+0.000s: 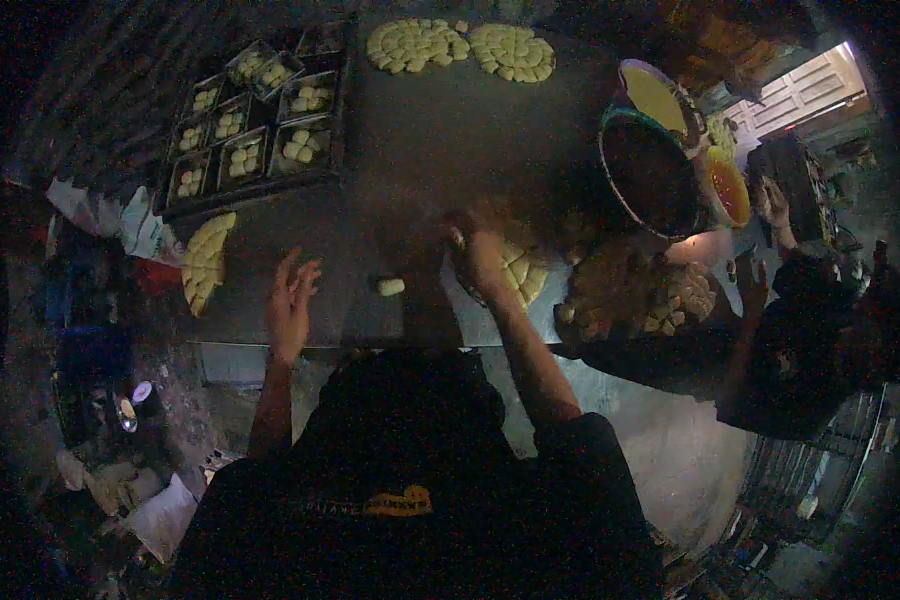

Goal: The person prepares small dough pieces by hand on a metal table, dipping them into a liquid before arranging them on trays.

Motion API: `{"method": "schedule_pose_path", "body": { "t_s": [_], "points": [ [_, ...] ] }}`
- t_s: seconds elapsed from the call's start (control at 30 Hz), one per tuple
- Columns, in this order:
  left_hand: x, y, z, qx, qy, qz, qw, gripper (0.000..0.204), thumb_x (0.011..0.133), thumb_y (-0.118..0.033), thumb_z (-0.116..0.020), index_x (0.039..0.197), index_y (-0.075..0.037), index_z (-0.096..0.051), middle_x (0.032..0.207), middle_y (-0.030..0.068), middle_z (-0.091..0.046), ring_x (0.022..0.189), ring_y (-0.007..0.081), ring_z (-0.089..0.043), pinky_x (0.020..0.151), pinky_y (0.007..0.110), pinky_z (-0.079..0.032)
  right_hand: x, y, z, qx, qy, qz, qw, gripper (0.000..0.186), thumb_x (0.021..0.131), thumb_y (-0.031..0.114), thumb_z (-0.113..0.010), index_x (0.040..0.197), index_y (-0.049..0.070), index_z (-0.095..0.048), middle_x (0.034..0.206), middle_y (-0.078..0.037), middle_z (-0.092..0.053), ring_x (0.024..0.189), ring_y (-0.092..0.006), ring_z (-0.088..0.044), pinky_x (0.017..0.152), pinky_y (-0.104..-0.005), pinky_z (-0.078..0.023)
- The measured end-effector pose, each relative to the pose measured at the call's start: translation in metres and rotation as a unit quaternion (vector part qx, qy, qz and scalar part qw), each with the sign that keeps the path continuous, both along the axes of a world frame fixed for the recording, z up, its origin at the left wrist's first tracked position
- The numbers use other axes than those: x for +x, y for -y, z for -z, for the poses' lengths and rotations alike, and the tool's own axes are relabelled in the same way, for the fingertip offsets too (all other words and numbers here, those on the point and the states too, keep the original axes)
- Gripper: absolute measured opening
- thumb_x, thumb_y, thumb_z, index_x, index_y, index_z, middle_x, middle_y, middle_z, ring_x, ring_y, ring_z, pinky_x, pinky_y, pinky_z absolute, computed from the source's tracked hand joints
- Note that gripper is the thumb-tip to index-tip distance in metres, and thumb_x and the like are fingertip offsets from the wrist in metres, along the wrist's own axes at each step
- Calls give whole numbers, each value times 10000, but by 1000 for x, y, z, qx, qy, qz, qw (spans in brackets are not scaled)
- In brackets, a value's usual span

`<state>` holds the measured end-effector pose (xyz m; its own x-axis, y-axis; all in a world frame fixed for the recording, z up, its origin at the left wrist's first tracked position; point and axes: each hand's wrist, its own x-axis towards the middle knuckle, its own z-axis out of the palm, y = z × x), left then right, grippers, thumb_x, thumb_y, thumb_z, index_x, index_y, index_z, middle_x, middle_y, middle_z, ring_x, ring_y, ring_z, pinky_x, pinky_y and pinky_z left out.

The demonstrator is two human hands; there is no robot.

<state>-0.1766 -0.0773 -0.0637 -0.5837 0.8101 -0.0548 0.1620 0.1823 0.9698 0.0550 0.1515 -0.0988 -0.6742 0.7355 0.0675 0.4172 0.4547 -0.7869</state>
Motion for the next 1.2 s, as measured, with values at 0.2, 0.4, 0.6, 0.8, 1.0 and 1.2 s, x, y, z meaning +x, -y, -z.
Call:
{"method": "schedule_pose_path", "body": {
  "t_s": [0.2, 0.4, 0.6, 0.8, 1.0, 1.2],
  "points": [
    [64, -59, 13, 47, -101, 188, 976, 399, 992, -244, -562, 1316, -14, -522, 1287, 175, -595, 1122, 320, -620, 902, 394, -516, 65, -144, 81, 41, 27, -48, 998, 213, 890, 111, -599, 1084, 49, -658, 1078, -117, -639, 994, -289, -594, 866, -388, -488],
    [142, -167, 63, 73, -316, 250, 912, 449, 974, -277, -570, 1324, 1, -532, 1463, 217, -429, 1344, 394, -411, 1109, 458, -355, 39, -118, 42, -486, -211, -17, 848, 119, 900, 123, -581, 977, 52, -638, 1030, -97, -628, 982, -282, -558, 851, -404, -477],
    [179, -195, 100, 6, -307, 298, 904, 582, 905, -116, -605, 1442, -24, -400, 1500, 229, -360, 1423, 387, -285, 1182, 460, -230, 75, -151, -1, 90, -5, -9, 996, 129, 879, 59, -565, 968, 43, -657, 1012, -132, -619, 968, -314, -554, 838, -394, -472],
    [184, -209, 56, 23, 134, 190, 972, 446, 969, -183, -579, 1370, -13, -482, 1426, 144, -478, 1308, 246, -471, 1102, 384, -374, 115, -93, -93, 191, -145, 98, 966, 358, 783, 3, -699, 1129, 25, -613, 979, -136, -596, 936, -311, -565, 818, -386, -493],
    [244, -195, -19, 144, 248, 88, 954, 322, 939, -108, -626, 1241, 1, -606, 1234, 90, -615, 1149, 178, -580, 998, 312, -450, 139, -28, -91, 166, -122, 95, 974, 461, 792, 0, -734, 1232, 66, -614, 1209, -148, -636, 1137, -300, -613, 955, -379, -501],
    [268, -205, -37, 8, 106, 140, 985, 272, 967, -121, -594, 1190, 31, -630, 1180, 123, -656, 1112, 190, -607, 987, 327, -468, 185, -31, -87, 106, -158, 134, 973, 365, 772, -12, -759, 1121, 53, -671, 1223, -128, -633, 1059, -259, -656, 869, -341, -546]
  ]
}}
